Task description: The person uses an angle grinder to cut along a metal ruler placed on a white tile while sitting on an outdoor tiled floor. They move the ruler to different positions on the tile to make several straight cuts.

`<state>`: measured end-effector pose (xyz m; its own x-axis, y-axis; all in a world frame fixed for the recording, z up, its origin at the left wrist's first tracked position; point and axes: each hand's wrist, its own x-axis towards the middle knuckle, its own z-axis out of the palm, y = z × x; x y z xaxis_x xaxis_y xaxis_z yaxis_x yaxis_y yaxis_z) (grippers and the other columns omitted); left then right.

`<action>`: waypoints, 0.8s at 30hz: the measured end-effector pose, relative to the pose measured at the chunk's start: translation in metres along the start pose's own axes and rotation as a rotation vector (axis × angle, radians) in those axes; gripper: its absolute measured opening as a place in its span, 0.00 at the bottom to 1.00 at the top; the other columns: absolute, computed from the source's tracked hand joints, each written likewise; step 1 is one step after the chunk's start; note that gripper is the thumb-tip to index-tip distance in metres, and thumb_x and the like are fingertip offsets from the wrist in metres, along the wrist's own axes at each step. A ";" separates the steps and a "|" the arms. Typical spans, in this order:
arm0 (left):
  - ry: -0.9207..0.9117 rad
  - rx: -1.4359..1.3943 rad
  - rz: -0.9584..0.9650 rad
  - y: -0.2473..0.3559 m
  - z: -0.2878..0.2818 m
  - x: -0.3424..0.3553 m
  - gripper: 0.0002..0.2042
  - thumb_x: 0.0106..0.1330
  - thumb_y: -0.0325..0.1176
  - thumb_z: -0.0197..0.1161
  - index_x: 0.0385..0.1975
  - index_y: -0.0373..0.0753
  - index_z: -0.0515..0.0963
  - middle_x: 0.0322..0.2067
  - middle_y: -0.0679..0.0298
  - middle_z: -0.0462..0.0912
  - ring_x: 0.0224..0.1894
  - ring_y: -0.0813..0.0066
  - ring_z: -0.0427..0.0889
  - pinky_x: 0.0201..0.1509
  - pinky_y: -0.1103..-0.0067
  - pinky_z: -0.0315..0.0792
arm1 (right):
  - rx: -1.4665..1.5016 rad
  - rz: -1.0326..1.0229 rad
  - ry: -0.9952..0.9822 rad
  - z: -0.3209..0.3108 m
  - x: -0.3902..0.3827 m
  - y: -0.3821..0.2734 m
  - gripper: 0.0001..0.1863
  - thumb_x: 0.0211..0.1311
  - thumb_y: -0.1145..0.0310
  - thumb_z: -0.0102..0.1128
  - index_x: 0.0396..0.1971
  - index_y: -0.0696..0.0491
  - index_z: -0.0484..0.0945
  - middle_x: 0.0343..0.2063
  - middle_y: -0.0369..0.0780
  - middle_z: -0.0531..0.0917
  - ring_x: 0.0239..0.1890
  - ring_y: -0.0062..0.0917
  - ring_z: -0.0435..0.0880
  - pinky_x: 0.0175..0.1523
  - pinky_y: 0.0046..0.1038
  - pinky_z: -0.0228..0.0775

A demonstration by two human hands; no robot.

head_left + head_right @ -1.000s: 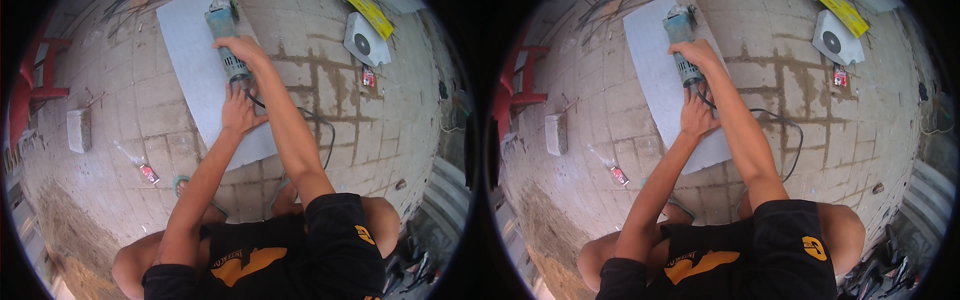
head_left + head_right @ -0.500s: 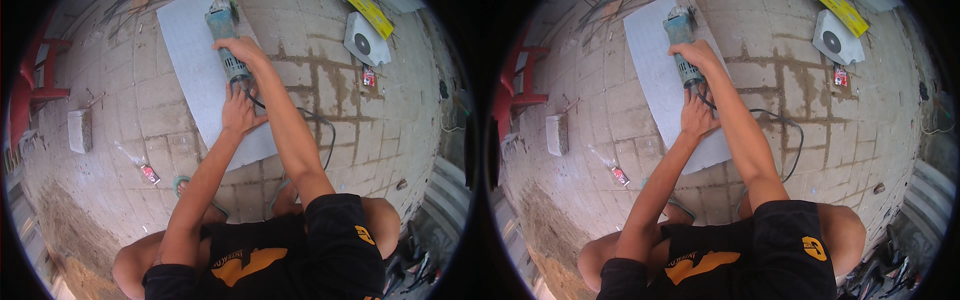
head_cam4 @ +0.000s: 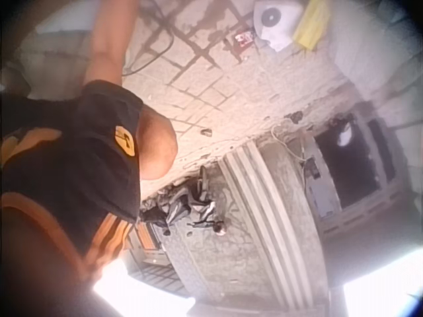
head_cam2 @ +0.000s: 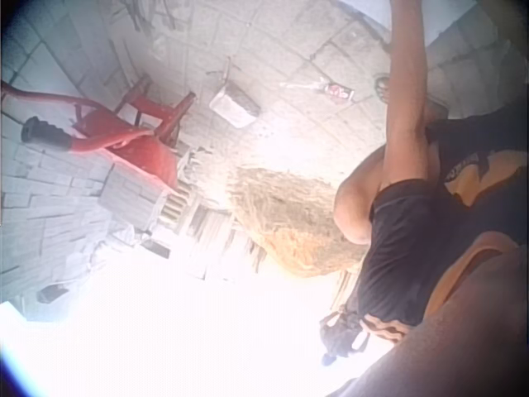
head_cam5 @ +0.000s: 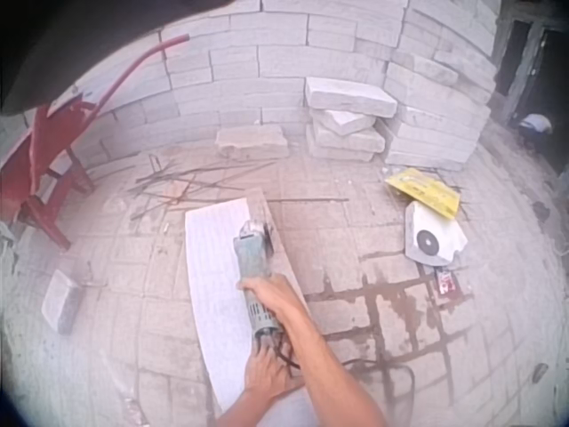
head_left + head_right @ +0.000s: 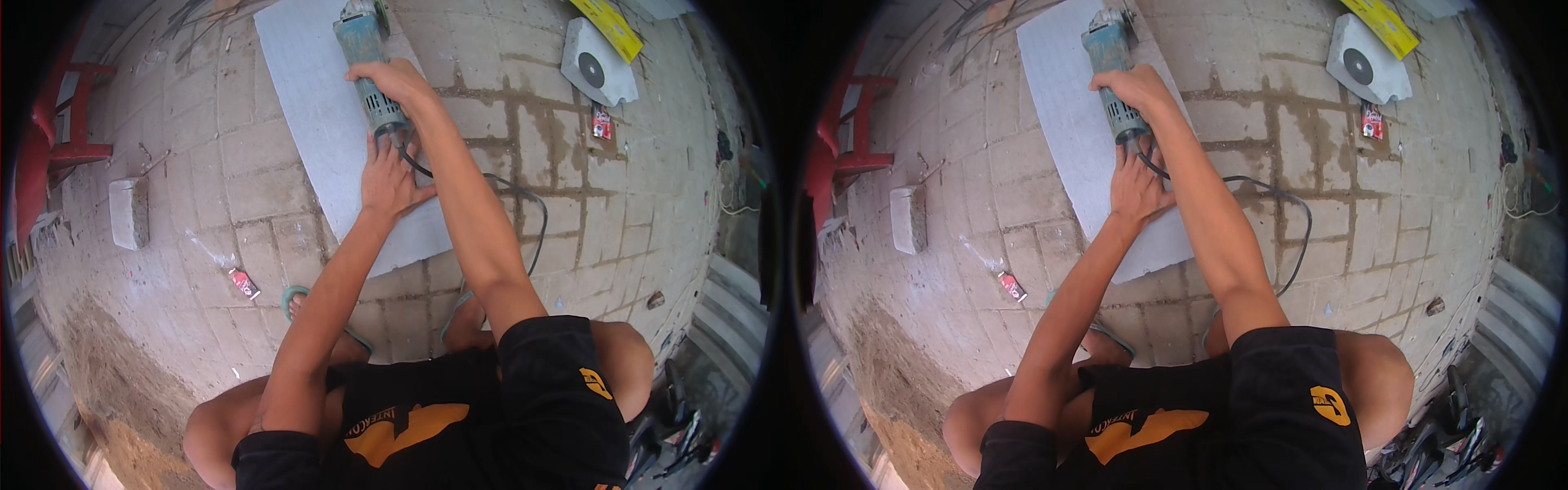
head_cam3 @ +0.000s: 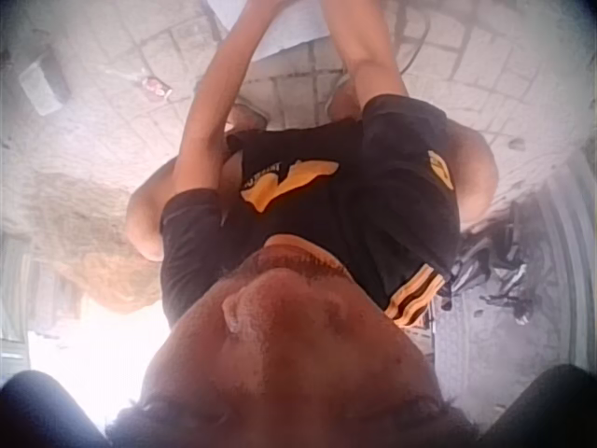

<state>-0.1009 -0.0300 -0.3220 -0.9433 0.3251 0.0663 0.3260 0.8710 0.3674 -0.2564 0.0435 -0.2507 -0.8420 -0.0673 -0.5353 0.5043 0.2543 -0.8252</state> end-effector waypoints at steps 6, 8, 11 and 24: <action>0.009 -0.004 0.007 0.001 -0.001 0.000 0.53 0.53 0.71 0.63 0.74 0.40 0.61 0.65 0.43 0.69 0.70 0.43 0.64 0.79 0.49 0.43 | 0.005 0.021 -0.023 -0.001 -0.002 -0.002 0.30 0.42 0.51 0.74 0.36 0.65 0.84 0.31 0.47 0.85 0.30 0.32 0.83 0.36 0.32 0.72; 0.000 -0.004 0.004 0.001 -0.002 0.001 0.53 0.53 0.71 0.63 0.74 0.40 0.61 0.66 0.43 0.69 0.70 0.43 0.64 0.79 0.49 0.43 | 0.019 0.002 -0.016 -0.001 -0.004 -0.002 0.30 0.40 0.53 0.75 0.34 0.68 0.84 0.31 0.49 0.86 0.31 0.34 0.85 0.37 0.33 0.74; -0.028 -0.008 -0.011 0.001 -0.003 0.000 0.53 0.53 0.71 0.63 0.74 0.40 0.60 0.66 0.43 0.68 0.70 0.43 0.64 0.80 0.49 0.43 | 0.038 0.004 -0.019 -0.001 -0.005 -0.003 0.30 0.39 0.54 0.75 0.33 0.69 0.84 0.30 0.49 0.86 0.31 0.35 0.85 0.38 0.34 0.75; -0.003 -0.011 -0.002 0.002 -0.003 0.000 0.52 0.52 0.70 0.64 0.73 0.39 0.62 0.69 0.44 0.66 0.72 0.44 0.62 0.80 0.49 0.43 | 0.021 0.027 -0.020 -0.002 -0.004 -0.002 0.32 0.38 0.54 0.75 0.35 0.69 0.84 0.32 0.51 0.86 0.33 0.37 0.85 0.39 0.34 0.75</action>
<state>-0.1008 -0.0297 -0.3182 -0.9437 0.3249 0.0626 0.3237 0.8675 0.3778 -0.2546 0.0452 -0.2471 -0.8240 -0.0800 -0.5609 0.5311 0.2357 -0.8139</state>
